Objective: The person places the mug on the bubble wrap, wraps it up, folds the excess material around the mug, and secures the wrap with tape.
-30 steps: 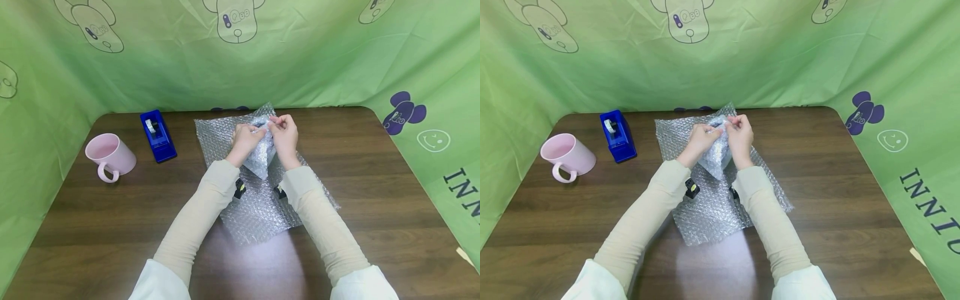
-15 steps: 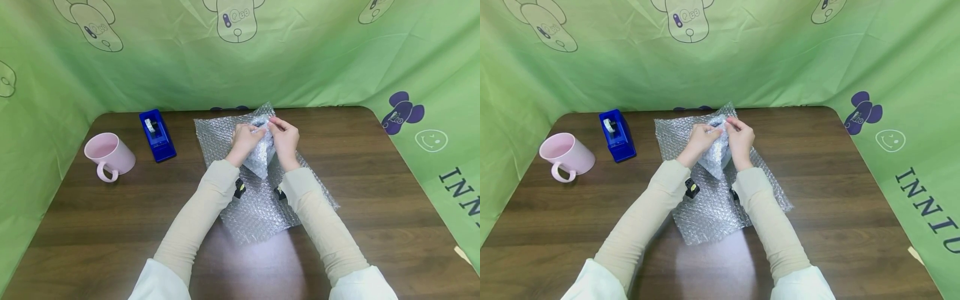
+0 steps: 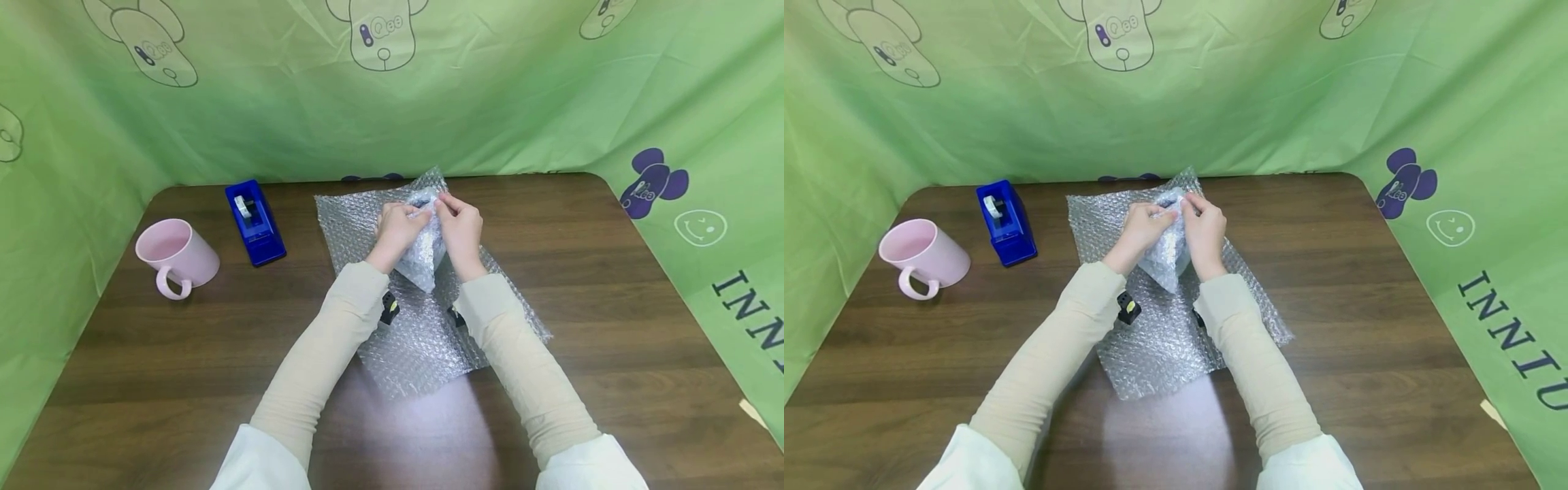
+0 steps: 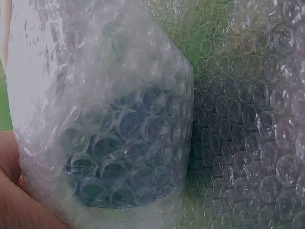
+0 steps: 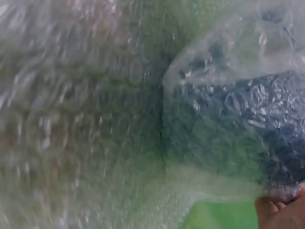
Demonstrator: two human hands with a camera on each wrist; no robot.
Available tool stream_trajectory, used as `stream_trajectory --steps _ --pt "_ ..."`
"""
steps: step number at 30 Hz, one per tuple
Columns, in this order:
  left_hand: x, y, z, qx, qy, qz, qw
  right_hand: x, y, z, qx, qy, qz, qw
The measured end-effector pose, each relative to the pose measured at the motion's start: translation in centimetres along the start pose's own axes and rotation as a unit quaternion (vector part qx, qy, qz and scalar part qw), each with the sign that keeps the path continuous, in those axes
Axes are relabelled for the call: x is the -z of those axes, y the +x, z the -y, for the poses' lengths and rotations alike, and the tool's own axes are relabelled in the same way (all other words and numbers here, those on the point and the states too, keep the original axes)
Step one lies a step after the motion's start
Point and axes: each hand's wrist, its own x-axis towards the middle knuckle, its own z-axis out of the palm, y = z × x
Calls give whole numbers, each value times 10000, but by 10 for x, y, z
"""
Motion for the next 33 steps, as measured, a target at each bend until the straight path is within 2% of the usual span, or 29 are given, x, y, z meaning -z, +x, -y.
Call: stream_trajectory --steps 7,15,33 --pt "0 1 1 -21 -4 16 10000 6 1 1 96 -619 562 9965" --pt "0 0 1 -38 -36 24 10000 16 7 4 -101 -668 1341 9887" --pt "1 0 0 1 -26 34 10000 19 16 0 -158 -913 1675 9815"
